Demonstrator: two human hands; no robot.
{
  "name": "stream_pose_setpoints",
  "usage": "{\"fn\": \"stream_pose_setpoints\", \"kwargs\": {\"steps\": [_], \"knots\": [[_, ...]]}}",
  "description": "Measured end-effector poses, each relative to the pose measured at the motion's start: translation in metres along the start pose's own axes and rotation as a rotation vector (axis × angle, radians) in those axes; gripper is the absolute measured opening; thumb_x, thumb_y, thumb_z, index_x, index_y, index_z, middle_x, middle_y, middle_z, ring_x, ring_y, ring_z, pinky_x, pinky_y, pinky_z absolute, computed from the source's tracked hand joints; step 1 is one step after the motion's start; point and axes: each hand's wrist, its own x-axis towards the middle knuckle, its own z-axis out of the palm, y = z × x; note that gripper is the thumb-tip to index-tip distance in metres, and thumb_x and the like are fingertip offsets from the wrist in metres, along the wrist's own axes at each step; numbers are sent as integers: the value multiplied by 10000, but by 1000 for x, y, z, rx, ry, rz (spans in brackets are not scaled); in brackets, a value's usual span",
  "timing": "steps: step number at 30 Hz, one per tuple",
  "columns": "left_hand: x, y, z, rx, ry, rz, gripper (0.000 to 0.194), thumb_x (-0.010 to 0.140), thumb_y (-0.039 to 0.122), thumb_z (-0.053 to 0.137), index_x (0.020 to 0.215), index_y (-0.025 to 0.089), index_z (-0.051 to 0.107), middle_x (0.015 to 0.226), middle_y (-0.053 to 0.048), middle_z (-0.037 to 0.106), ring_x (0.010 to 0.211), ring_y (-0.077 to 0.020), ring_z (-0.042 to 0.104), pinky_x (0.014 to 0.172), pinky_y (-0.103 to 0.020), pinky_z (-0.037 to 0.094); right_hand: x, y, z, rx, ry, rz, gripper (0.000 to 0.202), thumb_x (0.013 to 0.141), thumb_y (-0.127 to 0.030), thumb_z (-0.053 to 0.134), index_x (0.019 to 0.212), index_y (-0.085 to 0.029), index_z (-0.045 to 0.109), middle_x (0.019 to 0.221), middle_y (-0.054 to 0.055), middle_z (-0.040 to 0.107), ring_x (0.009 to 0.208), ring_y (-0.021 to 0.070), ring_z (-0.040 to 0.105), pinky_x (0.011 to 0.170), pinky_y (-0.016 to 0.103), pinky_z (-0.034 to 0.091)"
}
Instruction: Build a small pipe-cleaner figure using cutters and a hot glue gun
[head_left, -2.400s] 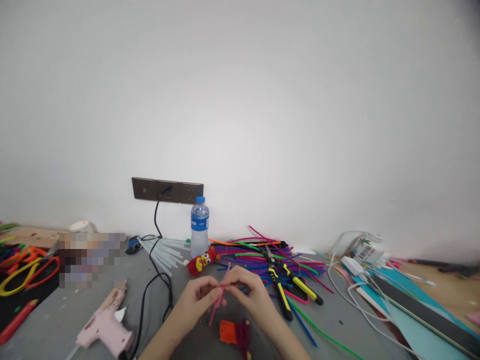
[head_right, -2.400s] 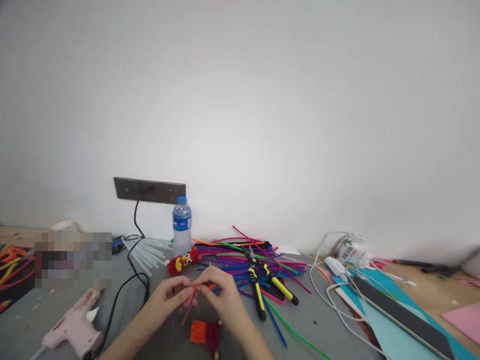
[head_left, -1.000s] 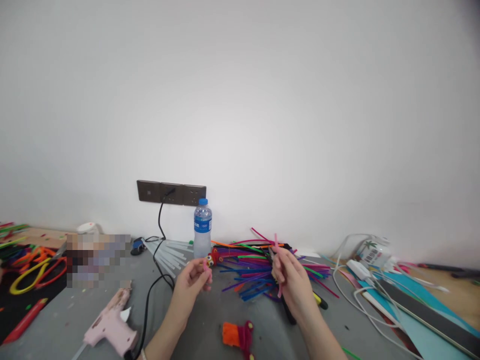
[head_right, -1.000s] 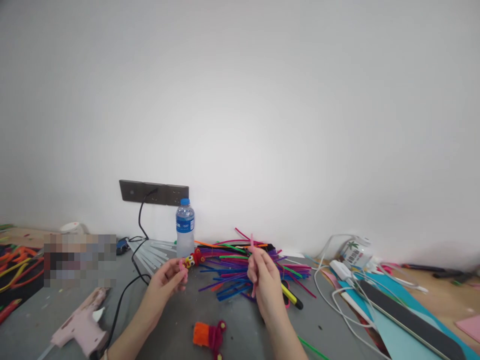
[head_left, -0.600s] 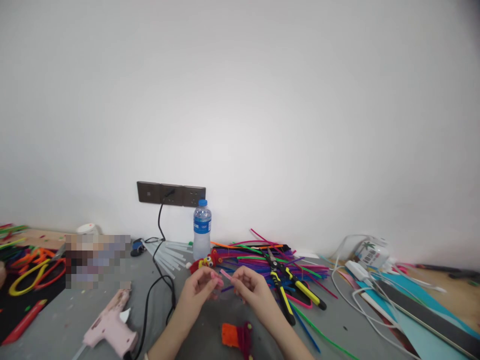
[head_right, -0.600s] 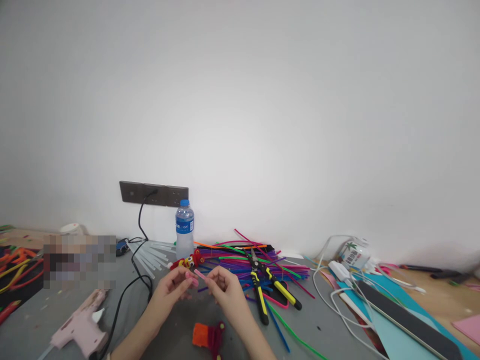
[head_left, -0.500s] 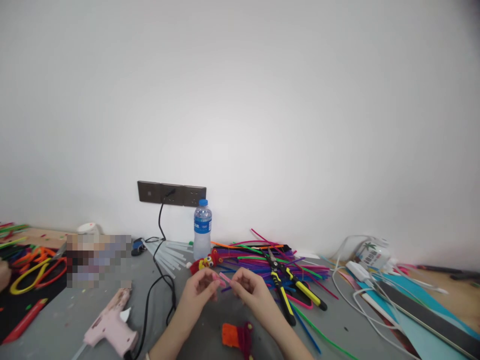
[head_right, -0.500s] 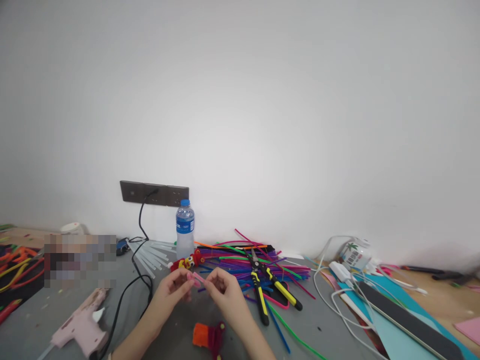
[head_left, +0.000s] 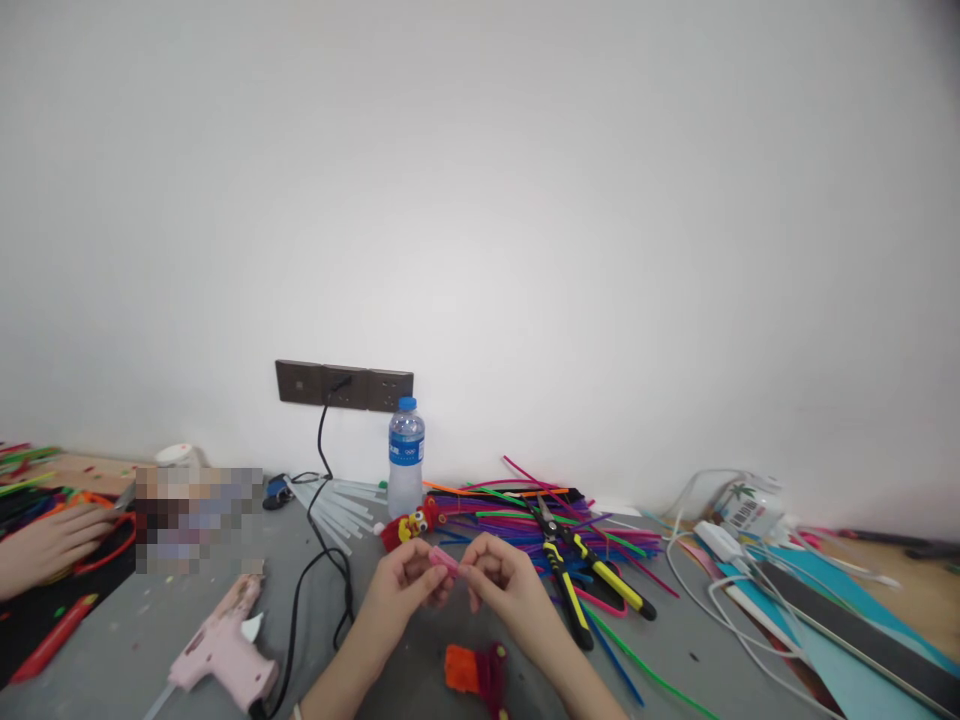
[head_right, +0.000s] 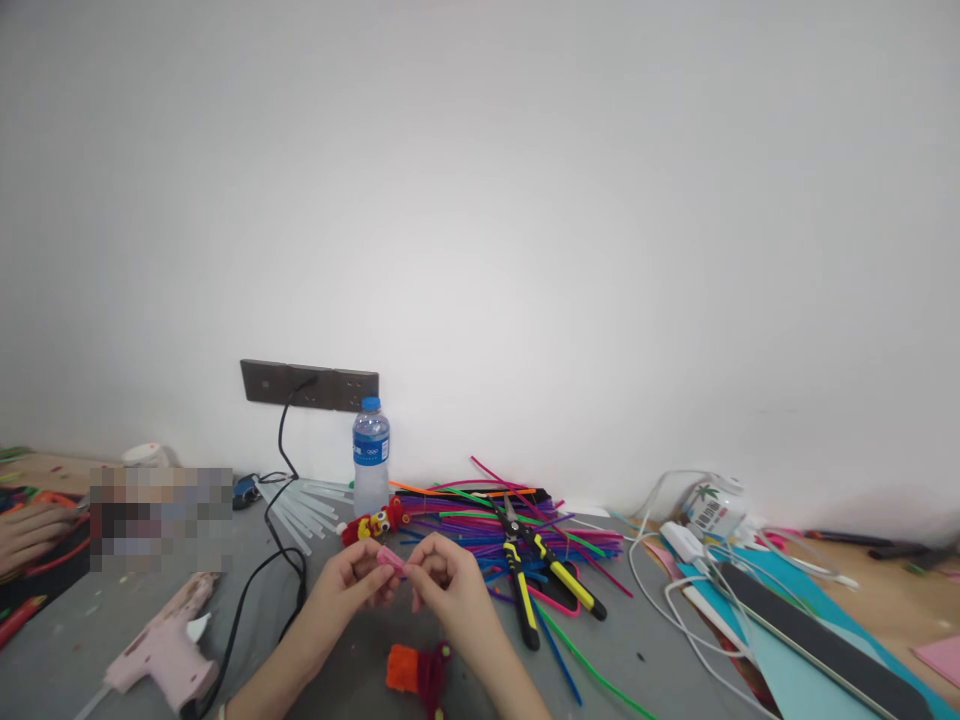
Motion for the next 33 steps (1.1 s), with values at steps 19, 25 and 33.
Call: {"fn": "stream_pose_setpoints", "kwargs": {"steps": [19,25,33], "knots": [[0,-2,1,-94,29,-130,417,560,477,863,684,144,644,583,-19,709,494,-118,600,521,-215,443,0,3,-5,-36,-65,45,295,758,-440,690,718,-164,594,524,-34,587,435,95,516,470,202,336],[1,-4,0,-105,40,-139,422,550,473,869,670,138,644,598,-36,722,492,-116,606,518,-214,460,0,4,-7,-64,-70,61,191,761,-334,673,729,-161,600,505,-39,575,431,97,512,463,200,315],[0,-4,-1,-87,30,-141,430,546,471,874,679,130,648,600,-48,730,499,-120,620,507,-206,452,1,4,-7,-123,-68,63,124,759,-268,640,712,-165,589,497,-45,566,428,103,515,470,205,317]]}}
